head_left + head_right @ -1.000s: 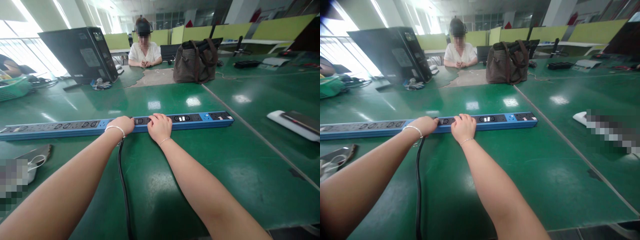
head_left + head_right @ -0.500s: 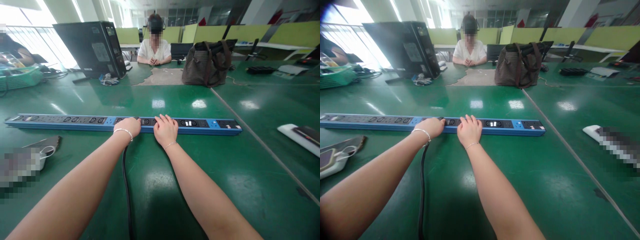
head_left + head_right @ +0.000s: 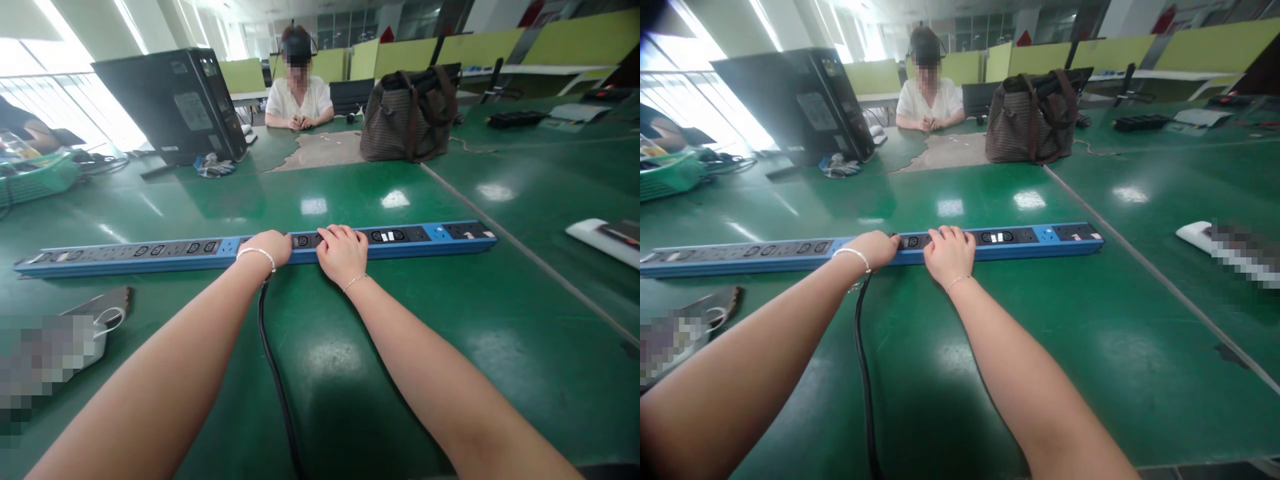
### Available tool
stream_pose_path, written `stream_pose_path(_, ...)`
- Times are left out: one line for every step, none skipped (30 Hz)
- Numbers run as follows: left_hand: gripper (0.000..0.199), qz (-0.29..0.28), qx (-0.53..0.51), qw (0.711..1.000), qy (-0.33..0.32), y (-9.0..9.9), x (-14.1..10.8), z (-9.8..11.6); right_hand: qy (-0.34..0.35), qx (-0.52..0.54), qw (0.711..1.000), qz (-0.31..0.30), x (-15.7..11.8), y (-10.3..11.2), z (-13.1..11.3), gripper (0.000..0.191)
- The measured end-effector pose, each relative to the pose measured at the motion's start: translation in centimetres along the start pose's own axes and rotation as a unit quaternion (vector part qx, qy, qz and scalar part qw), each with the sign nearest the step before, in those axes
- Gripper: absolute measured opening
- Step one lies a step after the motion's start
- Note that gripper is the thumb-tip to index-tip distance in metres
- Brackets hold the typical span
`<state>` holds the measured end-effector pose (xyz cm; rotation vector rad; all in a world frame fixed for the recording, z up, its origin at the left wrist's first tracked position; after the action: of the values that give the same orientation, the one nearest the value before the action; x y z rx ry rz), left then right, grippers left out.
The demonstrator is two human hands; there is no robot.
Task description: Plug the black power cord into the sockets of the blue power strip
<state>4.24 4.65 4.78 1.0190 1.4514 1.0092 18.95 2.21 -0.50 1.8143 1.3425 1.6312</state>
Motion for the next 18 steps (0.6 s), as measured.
stream_pose_path(0.061,0.008,-0.004,1.0,0.014,-0.1,-0.4,0.0,0.0,-0.003,1.0,-0.003,0.0,0.1,0.0,0.036)
stream_pose_path(0.061,0.016,-0.013,0.999,0.031,-0.2,-0.9,0.0,0.0,-0.007,1.0,-0.008,0.0,0.2,-0.1,0.037)
stream_pose_path(0.059,0.024,-0.02,0.999,0.043,-0.2,-1.3,0.0,0.002,-0.011,1.0,-0.014,0.0,0.3,-0.1,0.037)
stream_pose_path(0.058,0.032,-0.025,0.998,0.049,-0.2,-1.7,0.2,0.004,-0.017,1.0,-0.022,0.0,0.4,-0.2,0.038)
stream_pose_path(0.056,0.039,-0.027,0.998,0.048,-0.2,-2.1,0.3,0.007,-0.022,0.999,-0.03,0.0,0.5,-0.2,0.038)
stream_pose_path(0.055,0.045,-0.026,0.998,0.044,-0.2,-2.4,0.4,0.011,-0.027,0.999,-0.037,0.0,0.5,-0.2,0.039)
stream_pose_path(0.055,0.049,-0.025,0.998,0.039,-0.2,-2.5,0.5,0.015,-0.031,0.998,-0.043,0.0,0.6,-0.2,0.039)
stream_pose_path(0.054,0.052,-0.023,0.998,0.034,-0.1,-2.6,0.6,0.019,-0.034,0.998,-0.047,-0.1,0.6,-0.2,0.04)
stream_pose_path(0.054,0.052,-0.023,0.998,0.029,-0.1,-2.7,0.6,0.021,-0.036,0.998,-0.05,-0.1,0.6,-0.2,0.04)
stream_pose_path(0.054,0.051,-0.025,0.998,0.026,-0.1,-2.7,0.6,0.023,-0.038,0.998,-0.053,-0.1,0.6,-0.2,0.04)
stream_pose_path(0.054,0.05,-0.027,0.998,0.025,-0.2,-2.6,0.5,0.024,-0.04,0.997,-0.055,-0.2,0.6,-0.2,0.041)
stream_pose_path(0.054,0.049,-0.03,0.998,0.024,-0.2,-2.5,0.4,0.024,-0.041,0.997,-0.056,-0.2,0.5,-0.2,0.041)
stream_pose_path(0.054,0.05,-0.033,0.998,0.023,-0.3,-2.5,0.3,0.023,-0.042,0.997,-0.056,-0.2,0.5,-0.2,0.041)
stream_pose_path(0.054,0.051,-0.036,0.998,0.023,-0.4,-2.4,0.3,0.023,-0.043,0.997,-0.055,-0.2,0.4,-0.2,0.041)
stream_pose_path(0.054,0.053,-0.041,0.997,0.026,-0.5,-2.4,0.2,0.022,-0.042,0.997,-0.053,-0.2,0.4,-0.1,0.041)
stream_pose_path(0.055,0.054,-0.049,0.997,0.033,-0.6,-2.4,0.1,0.022,-0.04,0.998,-0.05,-0.2,0.3,-0.1,0.041)
stream_pose_path(0.056,0.056,-0.061,0.996,0.044,-0.7,-2.4,0.0,0.021,-0.039,0.998,-0.046,-0.2,0.3,-0.1,0.04)
stream_pose_path(0.057,0.057,-0.075,0.994,0.057,-0.8,-2.4,-0.1,0.021,-0.037,0.998,-0.042,-0.2,0.3,-0.1,0.04)
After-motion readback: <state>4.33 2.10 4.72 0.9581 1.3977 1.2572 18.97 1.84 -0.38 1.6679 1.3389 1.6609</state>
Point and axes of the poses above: each hand's wrist, its own x-axis towards the middle knuckle, its own y-axis out of the back of the hand, z = x × y, the point moved 3 cm from there along x, towards the middle knuckle, and after that the axes turned 6 degrees about y, right-handed, at the moved point
